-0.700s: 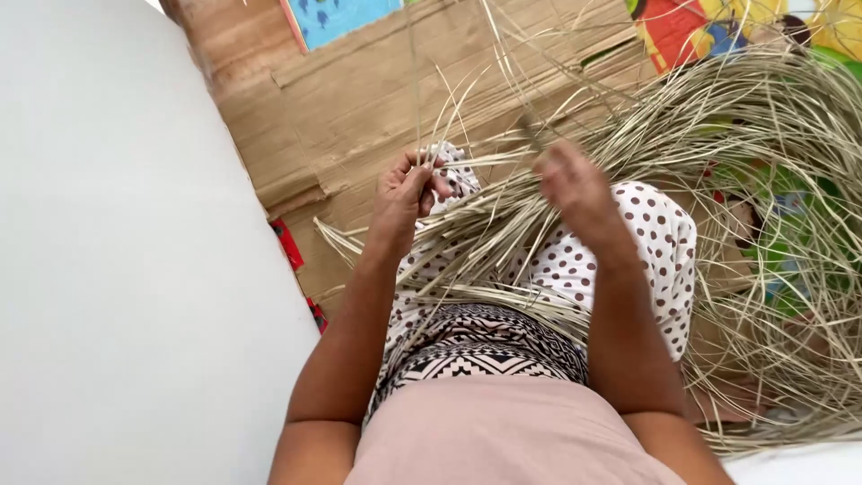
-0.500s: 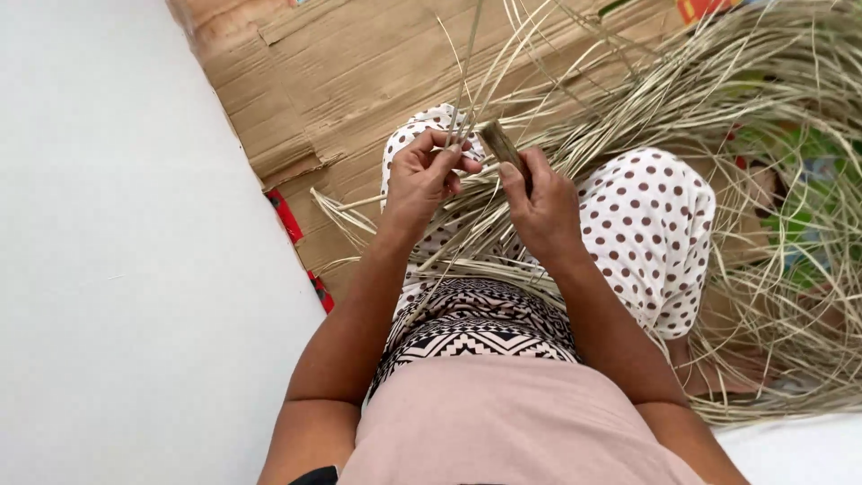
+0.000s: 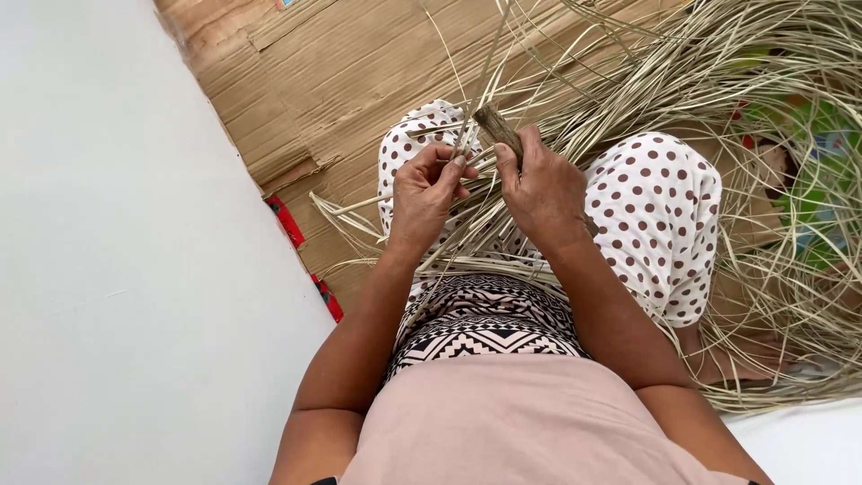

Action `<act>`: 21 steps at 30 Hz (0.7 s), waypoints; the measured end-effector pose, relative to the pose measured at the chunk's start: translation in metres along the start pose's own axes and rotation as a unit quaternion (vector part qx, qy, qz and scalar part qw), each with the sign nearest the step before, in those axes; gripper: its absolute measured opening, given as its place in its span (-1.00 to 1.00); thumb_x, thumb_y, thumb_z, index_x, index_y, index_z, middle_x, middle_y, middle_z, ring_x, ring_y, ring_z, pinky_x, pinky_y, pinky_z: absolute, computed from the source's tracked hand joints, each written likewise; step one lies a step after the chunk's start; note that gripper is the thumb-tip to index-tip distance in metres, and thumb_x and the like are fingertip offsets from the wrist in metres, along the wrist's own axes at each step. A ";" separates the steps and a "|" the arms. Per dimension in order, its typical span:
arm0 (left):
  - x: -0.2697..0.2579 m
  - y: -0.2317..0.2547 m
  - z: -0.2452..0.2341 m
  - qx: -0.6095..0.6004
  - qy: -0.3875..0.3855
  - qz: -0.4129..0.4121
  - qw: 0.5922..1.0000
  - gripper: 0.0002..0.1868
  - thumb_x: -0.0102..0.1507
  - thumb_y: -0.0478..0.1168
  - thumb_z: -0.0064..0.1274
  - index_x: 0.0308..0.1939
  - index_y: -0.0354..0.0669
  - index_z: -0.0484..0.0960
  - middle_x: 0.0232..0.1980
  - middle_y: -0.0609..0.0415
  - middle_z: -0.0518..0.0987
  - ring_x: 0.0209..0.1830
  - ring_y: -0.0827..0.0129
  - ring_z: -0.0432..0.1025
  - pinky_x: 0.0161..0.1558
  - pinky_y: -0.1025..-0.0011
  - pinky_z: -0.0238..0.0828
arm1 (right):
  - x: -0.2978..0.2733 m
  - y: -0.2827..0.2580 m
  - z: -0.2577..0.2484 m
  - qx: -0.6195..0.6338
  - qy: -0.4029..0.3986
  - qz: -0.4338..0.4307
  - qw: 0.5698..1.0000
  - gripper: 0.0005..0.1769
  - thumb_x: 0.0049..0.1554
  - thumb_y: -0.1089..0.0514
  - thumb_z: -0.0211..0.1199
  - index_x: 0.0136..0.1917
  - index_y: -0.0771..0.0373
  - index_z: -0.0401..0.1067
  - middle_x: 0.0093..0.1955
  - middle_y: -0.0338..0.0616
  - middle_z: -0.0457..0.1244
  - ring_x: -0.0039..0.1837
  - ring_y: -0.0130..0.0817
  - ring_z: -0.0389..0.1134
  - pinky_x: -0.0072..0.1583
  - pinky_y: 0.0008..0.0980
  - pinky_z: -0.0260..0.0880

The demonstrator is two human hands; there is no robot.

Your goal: Weaving natural fibers together using a small wooden tool to form a braided structure.

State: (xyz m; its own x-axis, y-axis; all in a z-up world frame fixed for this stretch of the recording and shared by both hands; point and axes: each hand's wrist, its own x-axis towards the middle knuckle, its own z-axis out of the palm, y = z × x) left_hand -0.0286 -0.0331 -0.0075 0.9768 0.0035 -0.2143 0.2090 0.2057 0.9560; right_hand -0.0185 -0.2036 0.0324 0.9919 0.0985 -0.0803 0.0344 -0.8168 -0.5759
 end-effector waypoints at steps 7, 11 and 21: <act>-0.004 0.004 0.003 0.010 0.024 0.024 0.999 -0.90 0.36 -0.30 0.06 -0.14 -0.25 0.65 -0.35 -0.10 0.69 -0.54 0.53 0.52 -0.47 0.70 0.38 | -0.004 0.002 -0.002 -0.029 0.002 0.010 1.000 -0.63 0.44 -0.14 -0.12 0.06 0.19 0.24 -0.37 0.08 0.30 -0.28 0.12 0.43 -0.16 0.04 0.40; -0.003 0.003 0.003 0.019 0.031 0.038 0.999 -0.90 0.36 -0.32 0.06 -0.12 -0.25 0.66 -0.35 -0.10 0.69 -0.53 0.51 0.53 -0.46 0.68 0.41 | -0.004 0.004 -0.001 -0.031 0.013 0.004 0.999 -0.62 0.44 -0.15 -0.13 0.06 0.20 0.24 -0.34 0.11 0.31 -0.24 0.15 0.44 -0.13 0.08 0.42; -0.002 -0.012 -0.002 0.076 0.010 0.020 0.997 -0.89 0.35 -0.28 0.10 -0.17 -0.22 0.71 -0.36 -0.07 0.69 -0.51 0.52 0.53 -0.45 0.62 0.47 | -0.001 0.020 0.026 0.069 -0.048 0.009 0.996 -0.63 0.40 -0.09 -0.19 0.04 0.18 0.30 -0.34 0.12 0.33 -0.20 0.15 0.45 -0.10 0.04 0.37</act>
State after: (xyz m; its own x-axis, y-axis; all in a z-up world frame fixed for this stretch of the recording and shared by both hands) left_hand -0.0337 -0.0340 -0.0191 0.9836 0.0287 -0.1783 0.1766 0.0549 0.9828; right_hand -0.0219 -0.2055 -0.0004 0.9756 0.1447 -0.1652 -0.0062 -0.7336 -0.6795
